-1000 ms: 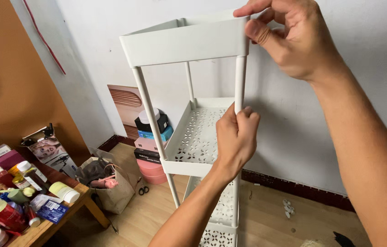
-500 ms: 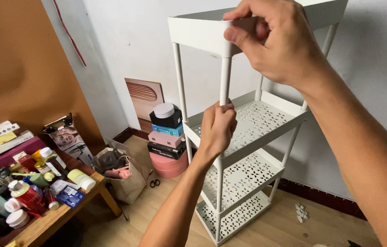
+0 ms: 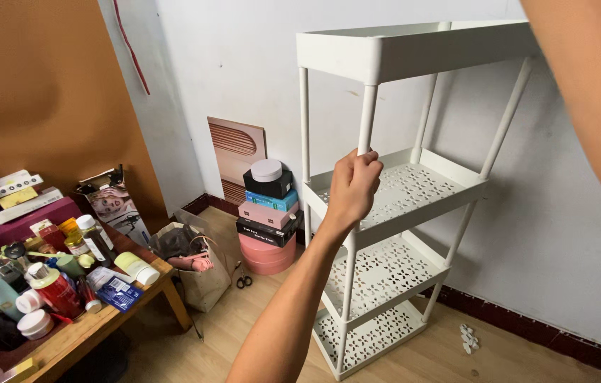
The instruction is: The person assembles a white perforated rolling shelf cart on the floor. They insert white poles into the shelf tiers, press the top frame onto the poles, and attach small caster feet to the pole ends, then stand the finished cart upright against the wall.
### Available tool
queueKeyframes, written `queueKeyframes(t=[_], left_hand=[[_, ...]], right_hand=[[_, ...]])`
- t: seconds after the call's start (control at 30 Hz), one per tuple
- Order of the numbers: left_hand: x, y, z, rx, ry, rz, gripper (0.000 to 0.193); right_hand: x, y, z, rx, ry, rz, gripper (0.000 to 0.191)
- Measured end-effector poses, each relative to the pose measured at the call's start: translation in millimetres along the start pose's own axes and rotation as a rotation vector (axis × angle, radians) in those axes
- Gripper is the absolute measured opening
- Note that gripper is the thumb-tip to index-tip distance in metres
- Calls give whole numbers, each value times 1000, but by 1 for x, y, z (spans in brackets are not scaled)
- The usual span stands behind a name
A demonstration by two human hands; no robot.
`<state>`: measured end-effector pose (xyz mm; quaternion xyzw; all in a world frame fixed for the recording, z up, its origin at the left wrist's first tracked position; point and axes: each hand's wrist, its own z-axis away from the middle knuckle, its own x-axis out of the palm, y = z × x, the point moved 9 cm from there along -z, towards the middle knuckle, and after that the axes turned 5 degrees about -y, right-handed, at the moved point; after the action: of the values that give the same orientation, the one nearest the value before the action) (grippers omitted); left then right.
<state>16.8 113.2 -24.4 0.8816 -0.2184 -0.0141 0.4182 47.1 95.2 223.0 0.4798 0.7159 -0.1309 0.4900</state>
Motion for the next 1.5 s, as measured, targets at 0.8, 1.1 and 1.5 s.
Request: queueKeyframes(t=[0.8, 1.1, 1.5], left_hand=[[-10, -8, -10, 89, 10, -147, 22], [-11, -4, -7, 70, 9, -167, 21], [-59, 52, 13, 544, 308, -764, 30]], right_hand=[[47, -12, -44, 101, -80, -241, 65], [55, -21, -50, 4, -173, -252, 71], [47, -16, 9, 294, -27, 324, 56]])
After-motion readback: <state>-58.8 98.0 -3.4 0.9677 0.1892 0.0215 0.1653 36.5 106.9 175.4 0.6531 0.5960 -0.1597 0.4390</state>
